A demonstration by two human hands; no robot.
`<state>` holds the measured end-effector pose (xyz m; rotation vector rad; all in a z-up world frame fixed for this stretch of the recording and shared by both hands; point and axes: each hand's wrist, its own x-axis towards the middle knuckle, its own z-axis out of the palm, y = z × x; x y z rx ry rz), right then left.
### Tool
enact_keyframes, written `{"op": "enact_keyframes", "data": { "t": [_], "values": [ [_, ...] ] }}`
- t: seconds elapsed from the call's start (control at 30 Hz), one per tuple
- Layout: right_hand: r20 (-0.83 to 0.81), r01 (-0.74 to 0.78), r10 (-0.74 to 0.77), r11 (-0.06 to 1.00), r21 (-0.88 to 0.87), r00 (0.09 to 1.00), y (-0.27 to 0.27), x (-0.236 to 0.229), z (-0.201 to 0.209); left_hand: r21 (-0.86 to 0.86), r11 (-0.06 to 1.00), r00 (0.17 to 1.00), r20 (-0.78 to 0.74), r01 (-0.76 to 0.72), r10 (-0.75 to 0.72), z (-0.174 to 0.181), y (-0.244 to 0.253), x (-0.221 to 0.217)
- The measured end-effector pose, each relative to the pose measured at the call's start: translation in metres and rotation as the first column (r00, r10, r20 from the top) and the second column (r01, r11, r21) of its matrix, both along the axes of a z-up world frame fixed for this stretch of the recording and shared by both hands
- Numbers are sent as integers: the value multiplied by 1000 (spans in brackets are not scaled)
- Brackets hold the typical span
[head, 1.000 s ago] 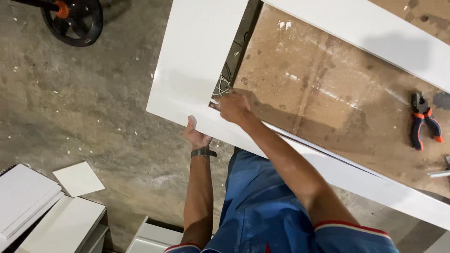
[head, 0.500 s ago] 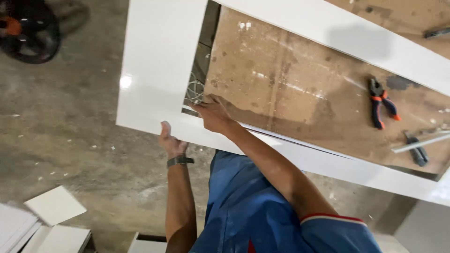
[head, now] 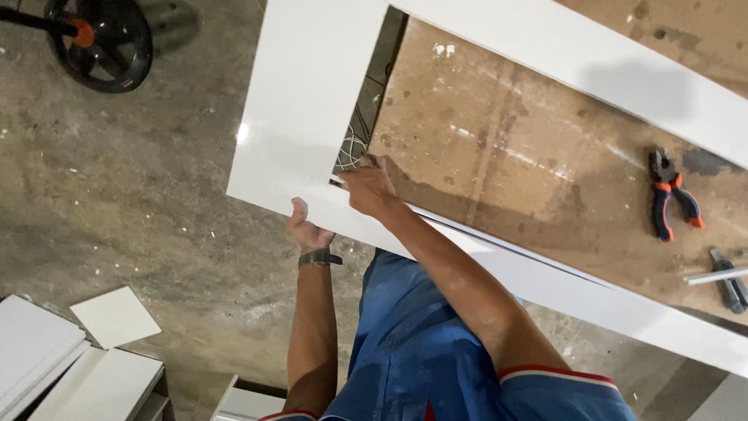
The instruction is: Installing white plastic trim onto a rectangular white wooden frame using cutting tools and a utility knife.
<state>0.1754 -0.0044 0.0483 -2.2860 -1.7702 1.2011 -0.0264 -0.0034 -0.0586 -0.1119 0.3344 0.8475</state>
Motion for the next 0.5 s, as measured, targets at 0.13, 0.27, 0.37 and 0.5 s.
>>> {"op": "enact_keyframes", "data": {
  "t": [0.13,0.27,0.37,0.5],
  "values": [
    [-41,-5,-1,991,-133,999,0,1,15,-96,995,961,-275,-7,-19,33,8,10],
    [-43,-61,57,995,-76,997,0,4,10,-92,996,940,-339,-5,-27,41,12,16],
    [-45,-46,43,996,-73,998,-1,2,12,-97,995,939,-340,21,-52,40,10,15],
    [-125,46,-53,997,-60,991,-7,3,0,-114,993,954,-296,21,-54,28,7,13]
  ]
}}
